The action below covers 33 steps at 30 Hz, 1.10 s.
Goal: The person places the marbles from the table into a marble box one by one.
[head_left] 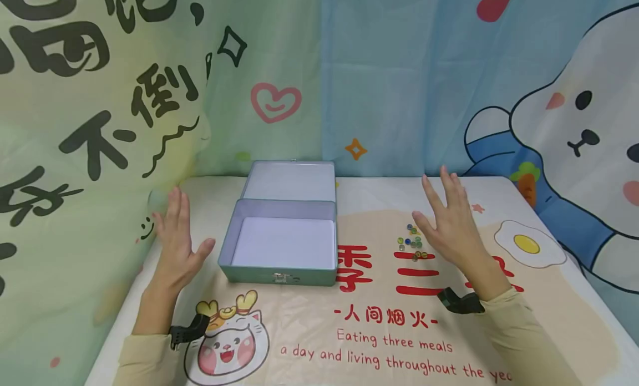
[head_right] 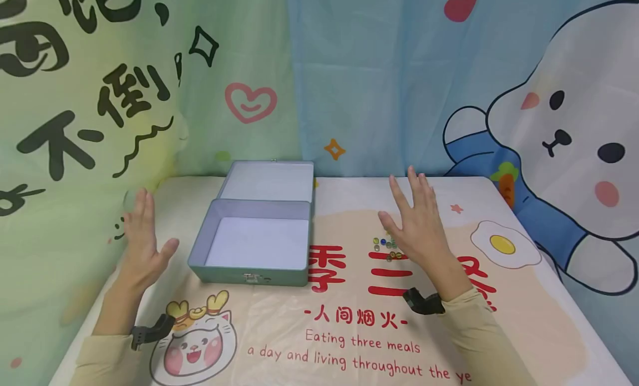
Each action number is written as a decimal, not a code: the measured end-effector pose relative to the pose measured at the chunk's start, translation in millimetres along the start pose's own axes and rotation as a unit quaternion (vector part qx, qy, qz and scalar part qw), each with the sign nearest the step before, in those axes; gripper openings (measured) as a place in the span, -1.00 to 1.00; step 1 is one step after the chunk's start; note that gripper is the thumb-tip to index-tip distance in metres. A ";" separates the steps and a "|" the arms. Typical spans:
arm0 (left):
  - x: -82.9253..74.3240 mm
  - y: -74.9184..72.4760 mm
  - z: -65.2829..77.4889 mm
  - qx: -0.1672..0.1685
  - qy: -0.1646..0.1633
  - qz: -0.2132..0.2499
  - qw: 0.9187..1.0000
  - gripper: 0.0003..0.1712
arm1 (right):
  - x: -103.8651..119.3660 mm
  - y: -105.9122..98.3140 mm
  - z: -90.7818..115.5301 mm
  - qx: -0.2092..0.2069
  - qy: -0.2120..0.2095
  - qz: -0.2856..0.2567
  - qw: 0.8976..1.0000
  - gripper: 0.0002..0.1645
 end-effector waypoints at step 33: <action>24.0 59.6 24.8 0.129 -0.012 0.105 0.986 0.25 | -6.8 39.4 -6.6 0.017 0.030 -0.020 0.999 -0.15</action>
Point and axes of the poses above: each hand's wrist, its own z-axis away from the middle knuckle, its own y-axis out of the palm, x = y × z, the point moved 7 cm from there along -z, towards the middle knuckle, and after that the axes turned 15 degrees about x, right-handed, at the moved point
